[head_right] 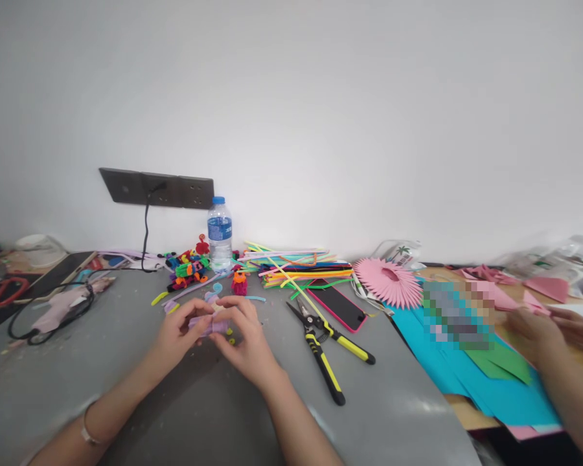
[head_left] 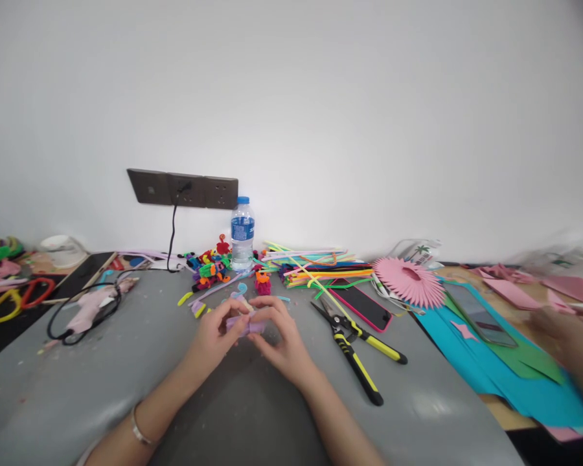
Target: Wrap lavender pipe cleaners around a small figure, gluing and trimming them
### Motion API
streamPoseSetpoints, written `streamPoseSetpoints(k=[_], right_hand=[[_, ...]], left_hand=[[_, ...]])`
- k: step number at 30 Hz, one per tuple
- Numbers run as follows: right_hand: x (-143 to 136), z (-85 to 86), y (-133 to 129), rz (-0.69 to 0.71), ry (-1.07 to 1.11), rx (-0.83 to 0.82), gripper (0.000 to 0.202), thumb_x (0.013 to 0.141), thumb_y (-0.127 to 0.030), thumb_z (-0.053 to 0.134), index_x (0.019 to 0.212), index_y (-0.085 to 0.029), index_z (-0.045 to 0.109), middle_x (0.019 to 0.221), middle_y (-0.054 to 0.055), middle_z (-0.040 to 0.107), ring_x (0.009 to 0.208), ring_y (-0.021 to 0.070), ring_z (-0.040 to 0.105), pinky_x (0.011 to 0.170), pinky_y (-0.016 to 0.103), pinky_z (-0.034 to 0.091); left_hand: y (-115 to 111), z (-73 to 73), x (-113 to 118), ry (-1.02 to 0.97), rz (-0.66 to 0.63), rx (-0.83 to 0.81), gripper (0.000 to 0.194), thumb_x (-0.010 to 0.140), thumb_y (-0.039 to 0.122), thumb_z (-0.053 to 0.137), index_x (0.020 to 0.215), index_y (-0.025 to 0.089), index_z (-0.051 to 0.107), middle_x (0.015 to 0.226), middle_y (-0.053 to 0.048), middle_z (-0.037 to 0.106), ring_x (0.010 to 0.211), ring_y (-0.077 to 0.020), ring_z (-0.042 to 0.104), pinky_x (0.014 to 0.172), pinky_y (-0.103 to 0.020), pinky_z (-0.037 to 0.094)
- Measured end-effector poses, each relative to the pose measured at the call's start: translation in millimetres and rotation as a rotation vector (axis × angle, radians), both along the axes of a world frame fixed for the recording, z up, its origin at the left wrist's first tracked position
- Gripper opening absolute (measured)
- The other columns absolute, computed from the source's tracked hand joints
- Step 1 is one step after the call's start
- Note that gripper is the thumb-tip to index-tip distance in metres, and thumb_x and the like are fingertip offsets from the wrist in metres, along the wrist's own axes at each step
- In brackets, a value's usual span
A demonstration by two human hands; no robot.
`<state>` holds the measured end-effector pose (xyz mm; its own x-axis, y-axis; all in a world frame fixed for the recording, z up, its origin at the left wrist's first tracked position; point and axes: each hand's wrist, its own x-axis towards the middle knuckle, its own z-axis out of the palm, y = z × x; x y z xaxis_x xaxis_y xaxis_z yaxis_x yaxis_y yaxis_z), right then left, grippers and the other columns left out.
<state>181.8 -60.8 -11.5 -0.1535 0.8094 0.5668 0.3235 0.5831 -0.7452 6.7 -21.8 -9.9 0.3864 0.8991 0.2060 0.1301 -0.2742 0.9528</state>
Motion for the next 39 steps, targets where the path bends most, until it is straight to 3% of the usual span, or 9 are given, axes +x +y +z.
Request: streamPoseSetpoints(k=[6, 12, 18, 20, 25, 28, 34, 39], right_hand=[[0.9, -1.5, 2.9, 0.008, 0.106, -0.049, 0.034, 0.082, -0.018, 0.071, 0.111, -0.025, 0.055, 0.123, 0.010, 0.060, 0.117, 0.0251, 0.058, 0.101, 0.041, 0.044], [2.6, -4.1, 3.0, -0.006, 0.094, -0.122, 0.031, 0.079, -0.021, 0.073, 0.107, -0.022, 0.059, 0.102, 0.006, 0.065, 0.098, 0.0228, 0.062, 0.088, 0.035, 0.046], [4.2, -8.0, 3.9, 0.016, 0.202, -0.212, 0.029, 0.078, -0.027, 0.074, 0.103, -0.022, 0.061, 0.097, 0.004, 0.066, 0.092, 0.0219, 0.061, 0.085, 0.033, 0.045], [5.6, -9.4, 5.4, 0.016, 0.247, -0.234, 0.028, 0.078, -0.030, 0.074, 0.102, -0.021, 0.061, 0.095, 0.004, 0.065, 0.091, 0.0215, 0.060, 0.084, 0.032, 0.045], [9.2, -8.3, 7.4, 0.057, 0.322, -0.295, 0.033, 0.079, -0.042, 0.075, 0.101, -0.021, 0.061, 0.093, 0.003, 0.062, 0.086, 0.0200, 0.058, 0.080, 0.031, 0.045], [9.3, -6.6, 7.8, 0.105, 0.327, -0.315, 0.036, 0.080, -0.049, 0.074, 0.100, -0.021, 0.062, 0.093, 0.004, 0.063, 0.089, 0.0202, 0.058, 0.082, 0.032, 0.046], [8.2, -10.0, 9.8, 0.130, 0.334, -0.306, 0.039, 0.081, -0.053, 0.073, 0.100, -0.022, 0.061, 0.095, 0.004, 0.063, 0.089, 0.0206, 0.060, 0.083, 0.034, 0.048], [9.2, -10.2, 9.8, 0.134, 0.306, -0.286, 0.037, 0.082, -0.052, 0.072, 0.101, -0.022, 0.060, 0.096, 0.004, 0.063, 0.091, 0.0205, 0.060, 0.083, 0.033, 0.048]], left_hand=[[0.8, -2.0, -0.8, -0.015, -0.043, 0.014, 0.025, 0.092, 0.042, 0.058, 0.092, 0.019, 0.065, 0.083, -0.001, 0.062, 0.058, -0.0109, 0.055, 0.048, -0.018, 0.049], [-0.9, 1.3, -0.1, -0.078, -0.067, -0.069, 0.025, 0.090, 0.043, 0.059, 0.092, 0.018, 0.065, 0.078, 0.002, 0.061, 0.048, -0.0068, 0.053, 0.045, -0.017, 0.045], [-1.3, 4.9, 1.5, -0.152, -0.108, -0.152, 0.028, 0.088, 0.046, 0.061, 0.093, 0.019, 0.063, 0.074, 0.002, 0.060, 0.047, -0.0079, 0.055, 0.044, -0.018, 0.046], [-2.5, 8.0, 1.5, -0.173, -0.127, -0.148, 0.029, 0.086, 0.045, 0.065, 0.096, 0.018, 0.064, 0.077, 0.001, 0.062, 0.052, -0.0097, 0.058, 0.047, -0.020, 0.049], [-5.2, 11.5, 1.7, -0.125, -0.141, -0.101, 0.039, 0.071, 0.032, 0.081, 0.104, 0.019, 0.066, 0.100, -0.007, 0.070, 0.089, -0.0212, 0.068, 0.069, -0.026, 0.058], [-3.5, 8.4, 1.4, -0.107, -0.125, -0.100, 0.030, 0.078, 0.029, 0.074, 0.105, 0.019, 0.067, 0.103, -0.008, 0.072, 0.094, -0.0225, 0.069, 0.076, -0.029, 0.059], [0.0, 3.1, 1.1, -0.139, -0.072, 0.057, 0.023, 0.080, 0.026, 0.072, 0.102, 0.019, 0.071, 0.104, -0.008, 0.067, 0.105, -0.0239, 0.065, 0.086, -0.031, 0.058], [-0.7, 3.9, 3.5, -0.173, -0.107, 0.032, 0.025, 0.082, 0.029, 0.070, 0.105, 0.019, 0.069, 0.107, -0.008, 0.070, 0.106, -0.0242, 0.066, 0.092, -0.034, 0.057]])
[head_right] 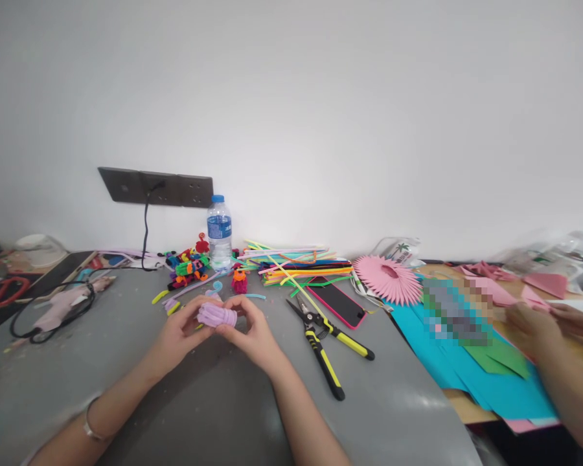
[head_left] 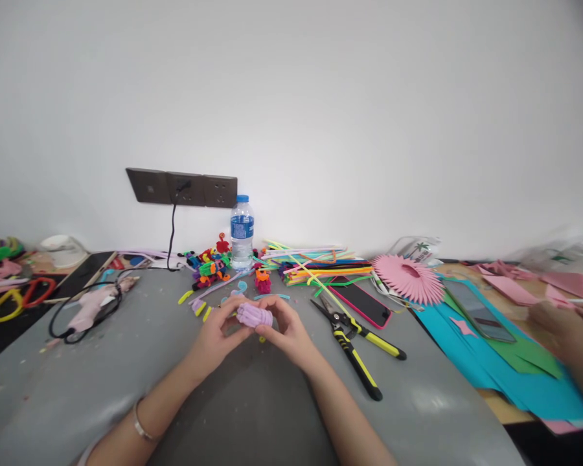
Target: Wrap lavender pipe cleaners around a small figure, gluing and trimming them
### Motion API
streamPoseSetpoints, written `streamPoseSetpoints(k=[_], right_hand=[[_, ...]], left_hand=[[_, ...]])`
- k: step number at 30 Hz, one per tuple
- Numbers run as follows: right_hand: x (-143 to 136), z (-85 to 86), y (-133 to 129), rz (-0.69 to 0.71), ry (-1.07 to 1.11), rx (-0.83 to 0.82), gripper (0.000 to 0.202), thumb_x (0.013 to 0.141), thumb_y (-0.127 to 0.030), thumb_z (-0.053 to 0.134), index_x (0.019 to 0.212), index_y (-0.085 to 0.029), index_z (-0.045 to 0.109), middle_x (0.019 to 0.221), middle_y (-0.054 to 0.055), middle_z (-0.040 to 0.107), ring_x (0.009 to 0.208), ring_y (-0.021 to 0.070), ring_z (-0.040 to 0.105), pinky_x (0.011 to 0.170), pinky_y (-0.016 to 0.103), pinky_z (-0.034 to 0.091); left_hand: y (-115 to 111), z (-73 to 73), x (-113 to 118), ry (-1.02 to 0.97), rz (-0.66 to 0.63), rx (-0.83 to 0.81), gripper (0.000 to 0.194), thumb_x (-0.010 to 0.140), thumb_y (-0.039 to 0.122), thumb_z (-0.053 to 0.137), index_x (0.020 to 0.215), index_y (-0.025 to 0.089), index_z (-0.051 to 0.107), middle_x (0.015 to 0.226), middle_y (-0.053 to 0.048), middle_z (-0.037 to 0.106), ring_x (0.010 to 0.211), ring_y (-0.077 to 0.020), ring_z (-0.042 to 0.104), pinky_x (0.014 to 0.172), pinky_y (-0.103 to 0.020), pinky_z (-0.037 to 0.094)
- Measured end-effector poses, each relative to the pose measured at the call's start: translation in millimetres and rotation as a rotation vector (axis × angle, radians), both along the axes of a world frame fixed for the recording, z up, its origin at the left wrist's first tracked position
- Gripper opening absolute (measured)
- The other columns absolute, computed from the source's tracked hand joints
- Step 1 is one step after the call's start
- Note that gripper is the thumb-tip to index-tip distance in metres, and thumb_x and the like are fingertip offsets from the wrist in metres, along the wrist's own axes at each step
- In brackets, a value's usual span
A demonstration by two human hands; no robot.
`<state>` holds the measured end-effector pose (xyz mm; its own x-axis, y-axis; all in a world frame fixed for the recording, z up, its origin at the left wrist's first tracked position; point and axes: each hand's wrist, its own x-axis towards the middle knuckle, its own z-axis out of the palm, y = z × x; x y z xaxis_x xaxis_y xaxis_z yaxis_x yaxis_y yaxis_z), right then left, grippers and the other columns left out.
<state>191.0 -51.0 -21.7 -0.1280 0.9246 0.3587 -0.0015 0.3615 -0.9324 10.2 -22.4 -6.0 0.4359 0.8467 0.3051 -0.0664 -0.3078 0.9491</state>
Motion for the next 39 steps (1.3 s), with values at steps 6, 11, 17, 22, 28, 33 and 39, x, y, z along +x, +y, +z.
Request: streamPoseSetpoints(k=[6, 11, 17, 22, 28, 33, 39], right_hand=[[-1.1, 4.2, 1.0, -0.114, -0.069, 0.172, 0.030, 0.084, -0.047, 0.072, 0.098, -0.022, 0.063, 0.096, 0.005, 0.062, 0.092, 0.0217, 0.059, 0.084, 0.034, 0.046], [-2.7, 2.1, 1.6, -0.108, -0.042, 0.198, 0.031, 0.084, -0.047, 0.073, 0.100, -0.022, 0.063, 0.100, 0.007, 0.063, 0.097, 0.0232, 0.060, 0.085, 0.035, 0.046], [-3.6, 1.6, 0.4, -0.031, 0.065, 0.087, 0.035, 0.082, -0.052, 0.073, 0.098, -0.023, 0.063, 0.102, 0.007, 0.065, 0.100, 0.0236, 0.062, 0.088, 0.037, 0.049], [-4.4, 3.1, 0.6, 0.003, 0.147, -0.110, 0.043, 0.074, -0.057, 0.078, 0.093, -0.023, 0.062, 0.087, 0.003, 0.065, 0.081, 0.0194, 0.063, 0.076, 0.033, 0.052], [-5.3, 1.5, 0.9, -0.032, 0.180, -0.126, 0.041, 0.072, -0.056, 0.080, 0.091, -0.022, 0.067, 0.088, 0.004, 0.069, 0.082, 0.0202, 0.064, 0.079, 0.035, 0.053], [-6.1, -0.7, 2.5, -0.073, 0.177, -0.064, 0.039, 0.071, -0.056, 0.081, 0.088, -0.022, 0.068, 0.092, 0.005, 0.068, 0.091, 0.0221, 0.064, 0.085, 0.037, 0.052], [-6.8, -4.2, 6.0, -0.126, 0.142, 0.010, 0.041, 0.071, -0.059, 0.080, 0.086, -0.022, 0.069, 0.090, 0.005, 0.067, 0.090, 0.0223, 0.063, 0.085, 0.038, 0.051]], left_hand=[[0.1, 1.0, 0.9, -0.019, -0.006, -0.047, 0.025, 0.082, 0.028, 0.071, 0.104, 0.018, 0.069, 0.106, -0.008, 0.072, 0.105, -0.0238, 0.068, 0.093, -0.034, 0.056], [1.5, 0.9, -0.6, -0.011, -0.007, -0.075, 0.022, 0.079, 0.026, 0.072, 0.099, 0.018, 0.069, 0.104, -0.007, 0.073, 0.102, -0.0224, 0.069, 0.092, -0.033, 0.056], [3.3, -0.5, -2.1, 0.031, 0.032, -0.121, 0.027, 0.074, 0.032, 0.077, 0.095, 0.016, 0.068, 0.096, -0.007, 0.073, 0.093, -0.0230, 0.070, 0.087, -0.034, 0.058], [4.1, -5.4, -0.9, -0.011, 0.025, -0.129, 0.030, 0.074, 0.035, 0.078, 0.096, 0.016, 0.069, 0.098, -0.007, 0.073, 0.093, -0.0234, 0.070, 0.088, -0.036, 0.059], [2.3, -0.5, 0.1, 0.051, 0.019, -0.098, 0.035, 0.071, 0.035, 0.081, 0.099, 0.016, 0.071, 0.101, -0.008, 0.074, 0.095, -0.0244, 0.070, 0.089, -0.039, 0.060], [2.4, -0.8, 0.6, 0.060, 0.049, -0.117, 0.035, 0.072, 0.031, 0.080, 0.102, 0.015, 0.069, 0.104, -0.009, 0.075, 0.101, -0.0257, 0.070, 0.096, -0.042, 0.057], [1.3, -1.6, 2.2, 0.041, 0.044, -0.096, 0.032, 0.074, 0.034, 0.078, 0.099, 0.016, 0.069, 0.103, -0.009, 0.074, 0.102, -0.0254, 0.070, 0.096, -0.040, 0.056]])
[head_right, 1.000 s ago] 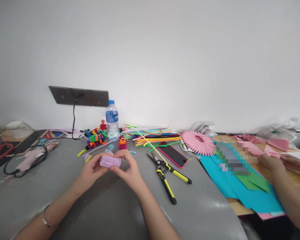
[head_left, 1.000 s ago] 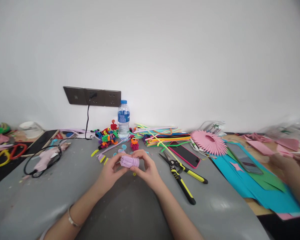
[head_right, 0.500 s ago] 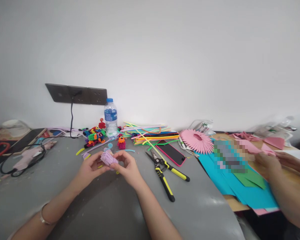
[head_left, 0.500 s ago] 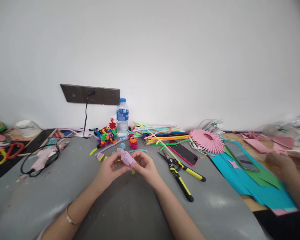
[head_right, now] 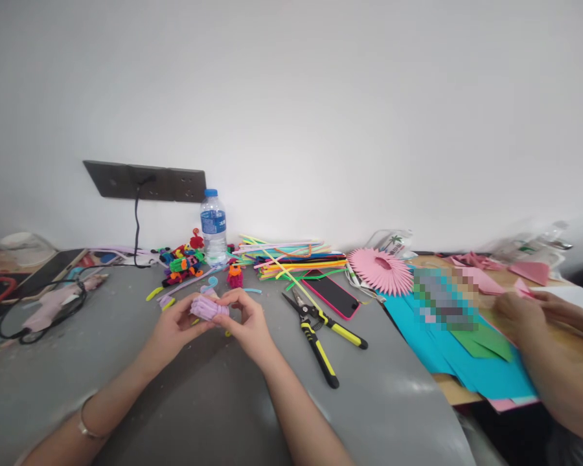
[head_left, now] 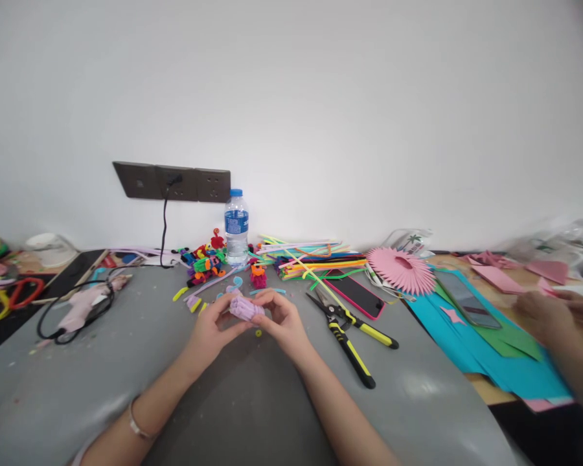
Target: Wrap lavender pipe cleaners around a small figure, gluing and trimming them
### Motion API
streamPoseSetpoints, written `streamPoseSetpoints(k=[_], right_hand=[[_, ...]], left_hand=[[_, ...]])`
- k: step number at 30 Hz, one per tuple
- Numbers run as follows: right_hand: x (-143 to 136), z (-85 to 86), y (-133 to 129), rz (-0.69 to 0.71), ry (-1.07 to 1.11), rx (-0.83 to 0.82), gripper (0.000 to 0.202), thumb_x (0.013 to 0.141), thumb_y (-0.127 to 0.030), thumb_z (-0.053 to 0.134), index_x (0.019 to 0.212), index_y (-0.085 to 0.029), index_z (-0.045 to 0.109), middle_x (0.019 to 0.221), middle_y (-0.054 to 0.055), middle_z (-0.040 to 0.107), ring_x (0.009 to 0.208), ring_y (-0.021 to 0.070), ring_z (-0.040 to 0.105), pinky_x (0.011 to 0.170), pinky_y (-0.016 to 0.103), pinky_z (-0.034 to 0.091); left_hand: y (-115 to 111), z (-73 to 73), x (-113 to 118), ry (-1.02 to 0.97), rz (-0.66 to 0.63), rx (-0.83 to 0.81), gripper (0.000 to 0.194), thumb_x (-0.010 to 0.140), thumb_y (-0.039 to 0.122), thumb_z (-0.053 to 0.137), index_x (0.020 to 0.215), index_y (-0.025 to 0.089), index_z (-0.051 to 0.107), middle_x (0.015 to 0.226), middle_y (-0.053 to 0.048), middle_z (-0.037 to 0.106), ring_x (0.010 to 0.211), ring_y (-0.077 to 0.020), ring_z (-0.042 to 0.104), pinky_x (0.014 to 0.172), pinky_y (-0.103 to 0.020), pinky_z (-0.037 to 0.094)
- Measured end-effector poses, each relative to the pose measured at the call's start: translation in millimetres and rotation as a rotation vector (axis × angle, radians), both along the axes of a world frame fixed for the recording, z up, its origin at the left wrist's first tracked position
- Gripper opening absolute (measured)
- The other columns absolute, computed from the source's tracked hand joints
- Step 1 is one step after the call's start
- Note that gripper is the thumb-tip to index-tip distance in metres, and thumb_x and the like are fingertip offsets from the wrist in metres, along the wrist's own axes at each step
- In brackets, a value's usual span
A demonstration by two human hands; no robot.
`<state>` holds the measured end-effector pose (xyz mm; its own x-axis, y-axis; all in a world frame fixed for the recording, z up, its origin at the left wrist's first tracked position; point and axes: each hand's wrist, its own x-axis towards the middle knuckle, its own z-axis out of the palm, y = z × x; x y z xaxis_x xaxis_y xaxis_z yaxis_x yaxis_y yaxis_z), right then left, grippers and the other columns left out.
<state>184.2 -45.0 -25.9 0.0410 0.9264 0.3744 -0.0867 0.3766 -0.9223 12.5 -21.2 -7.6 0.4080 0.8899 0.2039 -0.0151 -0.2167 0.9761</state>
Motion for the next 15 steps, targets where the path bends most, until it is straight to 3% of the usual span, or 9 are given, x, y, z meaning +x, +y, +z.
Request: streamPoseSetpoints(k=[15], right_hand=[[-2.8, -0.3, 0.5, -0.068, 0.023, 0.058, 0.036, 0.074, -0.055, 0.079, 0.081, -0.023, 0.066, 0.079, 0.003, 0.067, 0.079, 0.0216, 0.064, 0.078, 0.037, 0.051]], left_hand=[[-0.8, -3.2, -0.1, -0.080, 0.082, 0.008, 0.034, 0.070, 0.028, 0.080, 0.099, 0.017, 0.066, 0.104, -0.009, 0.075, 0.099, -0.0247, 0.071, 0.094, -0.039, 0.057]])
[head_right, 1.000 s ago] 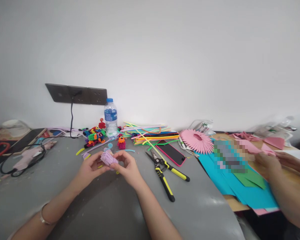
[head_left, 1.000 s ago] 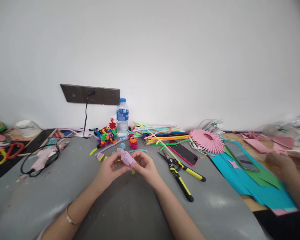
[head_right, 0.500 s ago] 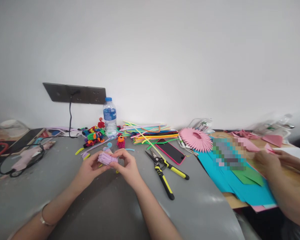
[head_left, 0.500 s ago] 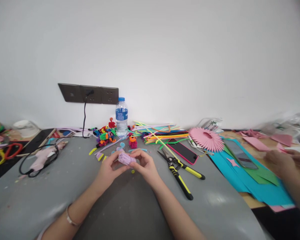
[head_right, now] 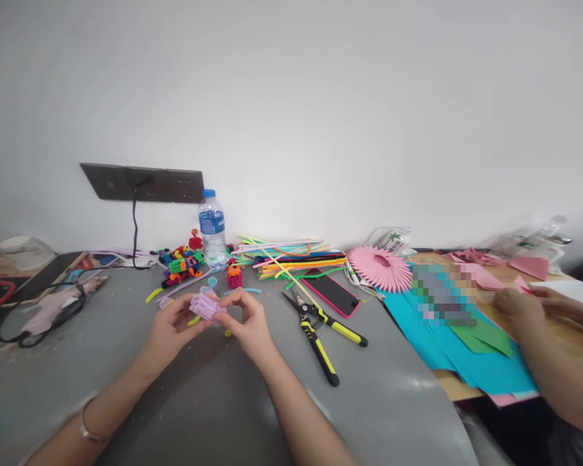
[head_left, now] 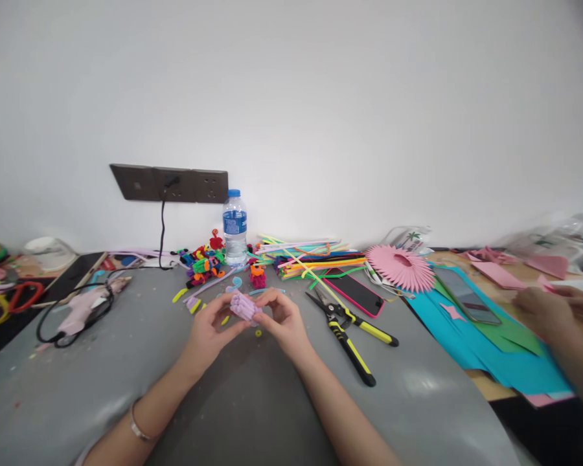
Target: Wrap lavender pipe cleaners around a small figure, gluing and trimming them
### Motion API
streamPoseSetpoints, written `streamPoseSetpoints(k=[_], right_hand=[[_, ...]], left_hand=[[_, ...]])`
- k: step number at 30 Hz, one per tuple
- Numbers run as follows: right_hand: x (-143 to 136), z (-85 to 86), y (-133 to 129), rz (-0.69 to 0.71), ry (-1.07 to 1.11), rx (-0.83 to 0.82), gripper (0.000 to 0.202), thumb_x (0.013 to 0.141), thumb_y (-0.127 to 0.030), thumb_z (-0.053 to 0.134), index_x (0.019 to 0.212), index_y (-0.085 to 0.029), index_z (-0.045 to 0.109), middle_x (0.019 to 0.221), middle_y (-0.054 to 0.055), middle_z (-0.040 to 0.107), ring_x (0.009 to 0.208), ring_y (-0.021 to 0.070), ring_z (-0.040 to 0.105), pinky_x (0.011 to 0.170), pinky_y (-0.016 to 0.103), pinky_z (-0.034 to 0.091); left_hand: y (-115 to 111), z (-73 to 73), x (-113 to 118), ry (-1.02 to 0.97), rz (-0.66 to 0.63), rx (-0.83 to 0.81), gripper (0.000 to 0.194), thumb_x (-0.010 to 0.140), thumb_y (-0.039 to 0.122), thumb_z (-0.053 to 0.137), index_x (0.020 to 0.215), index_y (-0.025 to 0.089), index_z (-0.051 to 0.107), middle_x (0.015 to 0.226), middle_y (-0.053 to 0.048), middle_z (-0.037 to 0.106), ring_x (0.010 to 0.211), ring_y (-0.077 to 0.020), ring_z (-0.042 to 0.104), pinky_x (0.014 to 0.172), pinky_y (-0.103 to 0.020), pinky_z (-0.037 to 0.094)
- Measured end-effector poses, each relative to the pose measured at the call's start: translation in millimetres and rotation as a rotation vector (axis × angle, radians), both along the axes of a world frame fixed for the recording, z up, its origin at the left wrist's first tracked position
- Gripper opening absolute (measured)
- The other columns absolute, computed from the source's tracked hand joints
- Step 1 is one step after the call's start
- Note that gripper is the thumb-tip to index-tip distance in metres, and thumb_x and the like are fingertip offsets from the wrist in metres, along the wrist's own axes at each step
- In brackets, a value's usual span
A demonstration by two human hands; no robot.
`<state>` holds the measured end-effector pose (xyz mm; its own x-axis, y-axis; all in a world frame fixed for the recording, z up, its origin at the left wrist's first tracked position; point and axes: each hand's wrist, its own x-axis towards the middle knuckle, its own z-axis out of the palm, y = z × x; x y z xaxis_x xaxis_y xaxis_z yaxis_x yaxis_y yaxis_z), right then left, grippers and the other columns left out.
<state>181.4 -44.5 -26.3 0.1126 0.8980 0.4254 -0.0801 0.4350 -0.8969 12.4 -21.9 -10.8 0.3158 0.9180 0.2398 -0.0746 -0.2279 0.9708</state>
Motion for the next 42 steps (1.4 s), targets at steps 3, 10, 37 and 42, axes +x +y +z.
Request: streamPoseSetpoints(k=[3, 10, 37, 42], right_hand=[[0.7, 1.7, -2.0, -0.019, -0.019, 0.004, 0.034, 0.076, -0.054, 0.078, 0.082, -0.023, 0.067, 0.081, 0.003, 0.069, 0.080, 0.0221, 0.065, 0.078, 0.037, 0.052], [2.6, 5.1, -9.4, -0.155, -0.154, -0.005, 0.018, 0.090, -0.037, 0.066, 0.083, -0.021, 0.069, 0.081, 0.005, 0.074, 0.079, 0.0211, 0.068, 0.076, 0.033, 0.051], [-0.6, 11.4, -13.8, -0.305, -0.410, 0.151, 0.009, 0.092, -0.021, 0.060, 0.085, -0.023, 0.065, 0.087, 0.004, 0.076, 0.086, 0.0224, 0.069, 0.084, 0.036, 0.046], [0.1, 14.1, -13.8, -0.306, -0.391, 0.169, 0.009, 0.091, -0.021, 0.063, 0.083, -0.023, 0.065, 0.084, 0.004, 0.074, 0.083, 0.0220, 0.068, 0.082, 0.036, 0.047]], left_hand=[[0.3, -0.5, -0.5, -0.015, 0.014, -0.016, 0.036, 0.070, 0.029, 0.080, 0.100, 0.016, 0.065, 0.105, -0.010, 0.075, 0.097, -0.0239, 0.071, 0.094, -0.038, 0.057], [0.1, -1.9, -0.1, -0.054, -0.016, -0.011, 0.034, 0.075, 0.029, 0.078, 0.103, 0.016, 0.063, 0.105, -0.009, 0.073, 0.097, -0.0216, 0.070, 0.091, -0.034, 0.057], [3.8, -6.2, -1.9, -0.034, 0.015, -0.062, 0.040, 0.071, 0.028, 0.079, 0.106, 0.016, 0.065, 0.111, -0.012, 0.073, 0.106, -0.0257, 0.069, 0.099, -0.039, 0.053], [4.1, -1.8, -3.1, -0.014, 0.010, -0.074, 0.042, 0.069, 0.029, 0.081, 0.106, 0.015, 0.066, 0.110, -0.012, 0.074, 0.105, -0.0260, 0.069, 0.100, -0.041, 0.053]])
